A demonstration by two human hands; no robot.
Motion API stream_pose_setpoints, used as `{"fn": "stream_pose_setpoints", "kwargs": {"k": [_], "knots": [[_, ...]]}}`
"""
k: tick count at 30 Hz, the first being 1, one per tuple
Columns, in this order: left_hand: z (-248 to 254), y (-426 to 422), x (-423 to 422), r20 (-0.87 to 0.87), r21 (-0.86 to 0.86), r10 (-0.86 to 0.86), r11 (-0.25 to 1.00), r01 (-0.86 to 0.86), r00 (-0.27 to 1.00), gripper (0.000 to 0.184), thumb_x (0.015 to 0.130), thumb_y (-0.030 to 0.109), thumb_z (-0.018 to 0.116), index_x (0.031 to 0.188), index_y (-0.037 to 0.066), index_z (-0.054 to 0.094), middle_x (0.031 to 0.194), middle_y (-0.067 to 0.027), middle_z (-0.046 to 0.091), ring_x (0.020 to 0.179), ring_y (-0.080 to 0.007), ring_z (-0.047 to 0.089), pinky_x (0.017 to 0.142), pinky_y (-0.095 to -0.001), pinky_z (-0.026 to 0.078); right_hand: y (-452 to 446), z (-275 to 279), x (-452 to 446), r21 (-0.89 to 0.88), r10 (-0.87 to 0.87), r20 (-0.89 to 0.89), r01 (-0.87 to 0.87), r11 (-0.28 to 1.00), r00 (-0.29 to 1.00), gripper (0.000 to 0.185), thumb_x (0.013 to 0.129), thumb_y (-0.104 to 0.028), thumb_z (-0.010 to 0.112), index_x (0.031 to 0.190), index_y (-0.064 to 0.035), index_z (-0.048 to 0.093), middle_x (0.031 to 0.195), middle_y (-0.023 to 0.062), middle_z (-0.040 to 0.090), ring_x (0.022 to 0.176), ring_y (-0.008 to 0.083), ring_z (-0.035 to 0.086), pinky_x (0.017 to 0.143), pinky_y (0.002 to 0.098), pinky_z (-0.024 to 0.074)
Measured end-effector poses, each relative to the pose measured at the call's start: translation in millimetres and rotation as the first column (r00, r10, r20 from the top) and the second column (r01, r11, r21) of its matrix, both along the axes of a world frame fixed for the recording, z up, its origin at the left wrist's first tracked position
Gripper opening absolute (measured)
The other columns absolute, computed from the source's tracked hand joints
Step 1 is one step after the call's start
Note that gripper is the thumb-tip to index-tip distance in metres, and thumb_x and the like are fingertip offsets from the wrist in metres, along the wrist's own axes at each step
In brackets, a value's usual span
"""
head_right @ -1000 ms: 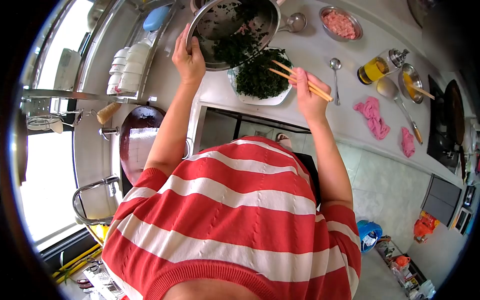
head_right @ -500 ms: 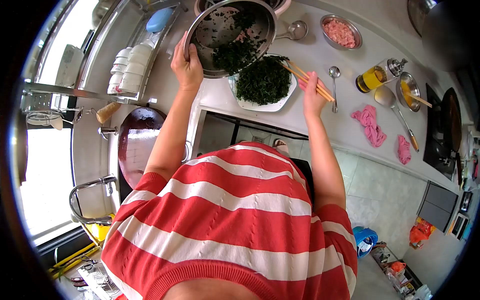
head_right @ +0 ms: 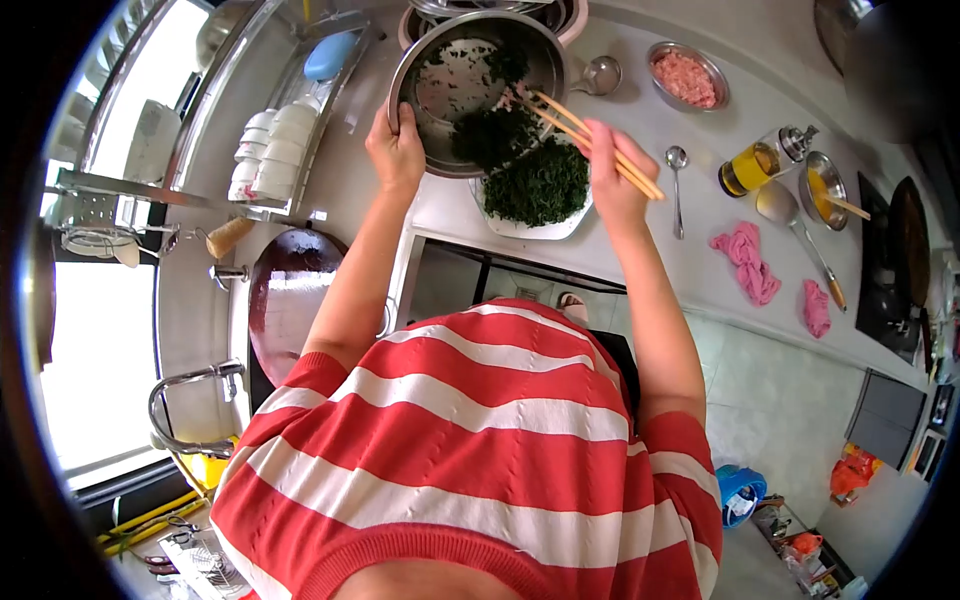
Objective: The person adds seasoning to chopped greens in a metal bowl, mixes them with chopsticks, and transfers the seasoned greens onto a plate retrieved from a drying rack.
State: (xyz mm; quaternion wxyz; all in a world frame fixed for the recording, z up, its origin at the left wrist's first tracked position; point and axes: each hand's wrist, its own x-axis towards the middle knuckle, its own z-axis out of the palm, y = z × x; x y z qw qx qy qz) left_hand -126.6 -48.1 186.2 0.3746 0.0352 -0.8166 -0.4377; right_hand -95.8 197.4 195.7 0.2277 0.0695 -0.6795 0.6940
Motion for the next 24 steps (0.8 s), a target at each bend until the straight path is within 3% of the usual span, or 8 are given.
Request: {"fn": "stream_pose_setpoints", "kwargs": {"k": [4,8,12,15,16,18,22,24], "knots": [[-1.0,9.9,-5.4,0.071,0.13,-0.009,0.992,0.0,0.997,0.023,0.084,0.011,0.052,0.105,0.002,0.058,0.076,-0.0148,0.061,0.066,-0.0198,0.057,0.064,-0.0305,0.044,-19.5,1.3,-44.0,0.232,-0.061,-0.302,0.136,0.963,0.951,0.015,0.08,-0.009,0.061,0.091,0.0019,0.063,0.075,0.0111,0.063,0.066,0.0176,0.063,0.059,0.0236,0.0495],[-7.6,7.6,-7.7,0.153,0.279,-0.036,0.96,-0.009,0.988,0.017,0.084,0.015,0.052,0.085,-0.002,0.059,0.061,-0.0048,0.053,0.057,-0.0089,0.044,0.054,-0.0269,0.038,-33.8,-0.1,-49.2,0.379,0.057,-0.473,0.144,0.914,0.879,0.019,0.075,-0.009,0.066,0.092,-0.0005,0.062,0.08,0.0133,0.063,0.065,0.0217,0.062,0.054,0.0276,0.049],[-23.0,10.5,-10.5,0.164,0.544,-0.095,0.839,-0.01,0.982,0.02,0.084,0.016,0.054,0.079,-0.003,0.058,0.061,0.0013,0.049,0.058,-0.0066,0.04,0.051,-0.0255,0.035,-56.0,18.7,-55.8,0.332,0.016,-0.512,0.181,0.926,0.859,0.019,0.076,-0.012,0.065,0.091,-0.0016,0.062,0.078,0.0109,0.062,0.061,0.022,0.061,0.052,0.0282,0.0491],[-25.9,18.1,-13.2,0.069,0.644,-0.131,0.763,0.056,0.989,0.021,0.085,0.017,0.054,0.078,-0.002,0.058,0.062,0.0035,0.05,0.058,-0.0063,0.04,0.051,-0.0242,0.034,-70.6,15.6,-41.0,0.581,0.319,-0.523,0.057,0.812,0.79,0.019,0.077,-0.017,0.063,0.091,-0.0038,0.061,0.078,0.0091,0.059,0.057,0.0223,0.059,0.049,0.0307,0.0484],[-21.0,16.9,-11.3,0.117,0.673,-0.149,0.739,0.032,0.982,0.02,0.085,0.017,0.054,0.078,-0.001,0.058,0.063,0.0036,0.05,0.059,-0.0058,0.04,0.052,-0.0235,0.034,-67.4,16.6,-29.7,0.647,0.449,-0.359,-0.129,0.752,0.819,0.018,0.074,-0.011,0.065,0.088,-0.001,0.062,0.079,0.0114,0.061,0.064,0.0244,0.061,0.052,0.0296,0.0497],[-11.8,14.0,-5.8,0.206,0.729,-0.182,0.684,-0.027,0.961,0.019,0.085,0.017,0.054,0.08,-0.001,0.059,0.064,0.0038,0.051,0.06,-0.0048,0.04,0.053,-0.0221,0.034,-57.5,21.4,-23.8,0.648,0.495,-0.34,-0.182,0.739,0.8,0.015,0.074,-0.01,0.065,0.085,-0.0013,0.063,0.076,0.0111,0.061,0.065,0.024,0.061,0.053,0.0296,0.0499],[-19.9,13.4,-7.0,0.102,0.694,-0.167,0.718,0.051,0.981,0.018,0.085,0.018,0.055,0.083,0.0,0.059,0.065,0.0033,0.051,0.059,-0.0041,0.04,0.052,-0.02,0.033,-49.7,32.8,-54.3,0.423,0.11,-0.537,0.154,0.893,0.837,0.017,0.077,-0.014,0.064,0.089,-0.0027,0.062,0.076,0.0092,0.06,0.059,0.0229,0.06,0.051,0.0305,0.0488],[-24.9,15.5,-12.3,0.061,0.678,-0.18,0.73,0.091,0.982,0.018,0.084,0.018,0.056,0.084,0.001,0.06,0.066,0.0027,0.052,0.058,-0.0043,0.041,0.052,-0.0198,0.034,-58.3,22.2,-54.4,0.598,0.292,-0.485,0.069,0.798,0.824,0.02,0.074,-0.012,0.067,0.09,-0.0014,0.062,0.085,0.0109,0.06,0.062,0.0234,0.061,0.054,0.0271,0.0506]]}}
